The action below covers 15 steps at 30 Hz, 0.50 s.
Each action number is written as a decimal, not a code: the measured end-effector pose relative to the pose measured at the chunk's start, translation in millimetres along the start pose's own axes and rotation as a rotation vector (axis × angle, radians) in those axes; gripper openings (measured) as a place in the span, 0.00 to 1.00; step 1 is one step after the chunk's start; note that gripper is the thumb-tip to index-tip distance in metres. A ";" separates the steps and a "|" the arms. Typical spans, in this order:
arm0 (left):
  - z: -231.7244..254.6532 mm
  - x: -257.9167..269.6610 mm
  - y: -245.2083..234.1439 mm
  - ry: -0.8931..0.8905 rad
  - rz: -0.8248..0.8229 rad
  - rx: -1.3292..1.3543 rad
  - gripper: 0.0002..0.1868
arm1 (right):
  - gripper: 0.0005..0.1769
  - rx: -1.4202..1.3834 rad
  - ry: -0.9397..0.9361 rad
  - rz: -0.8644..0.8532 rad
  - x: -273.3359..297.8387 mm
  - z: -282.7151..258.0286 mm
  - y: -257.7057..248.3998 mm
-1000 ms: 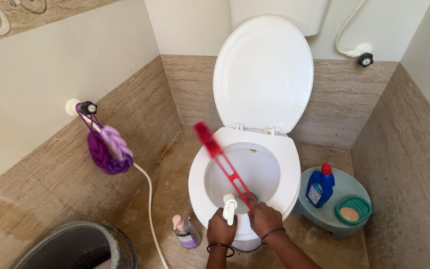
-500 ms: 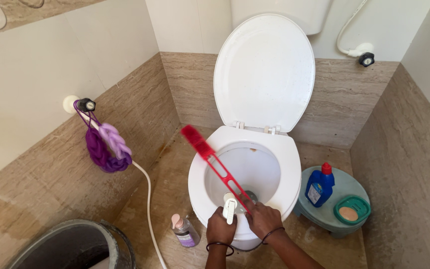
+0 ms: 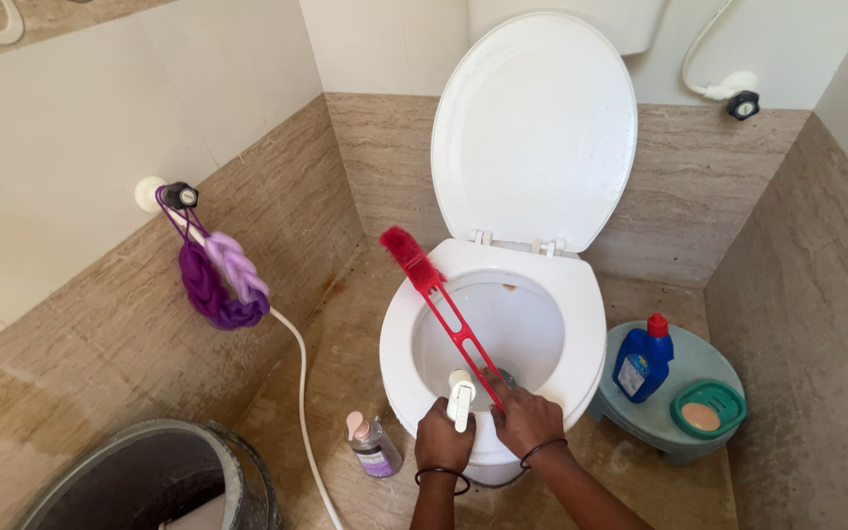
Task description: The person scrubs the inside of a toilet bowl with a red toilet brush while simultaneously rinsing it with a handheld bidet sprayer. The person then closes the toilet seat and rinses the exterior of the seat and the brush with the sprayer.
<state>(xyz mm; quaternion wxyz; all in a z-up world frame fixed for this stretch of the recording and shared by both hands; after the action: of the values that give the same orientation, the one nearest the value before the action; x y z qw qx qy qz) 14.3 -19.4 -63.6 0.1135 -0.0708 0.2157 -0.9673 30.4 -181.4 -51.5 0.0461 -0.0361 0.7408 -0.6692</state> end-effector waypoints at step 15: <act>0.8 1.3 0.1 0.001 0.018 -0.021 0.14 | 0.37 -0.018 0.109 -0.012 -11.1 1.9 -5.4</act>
<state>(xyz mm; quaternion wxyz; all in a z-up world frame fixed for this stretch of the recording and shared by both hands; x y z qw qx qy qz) 13.2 -20.1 -62.9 0.1211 -0.0695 0.2266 -0.9639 41.7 -182.5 -46.1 0.0016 -0.0044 0.7480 -0.6637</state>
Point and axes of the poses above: each hand's wrist, its own x-axis away from the middle knuckle, its own y-axis out of the palm, z = x × y, the point moved 5 cm from there along -x, towards the middle knuckle, and after that the axes turned 11 degrees about x, right-handed, at the moved point
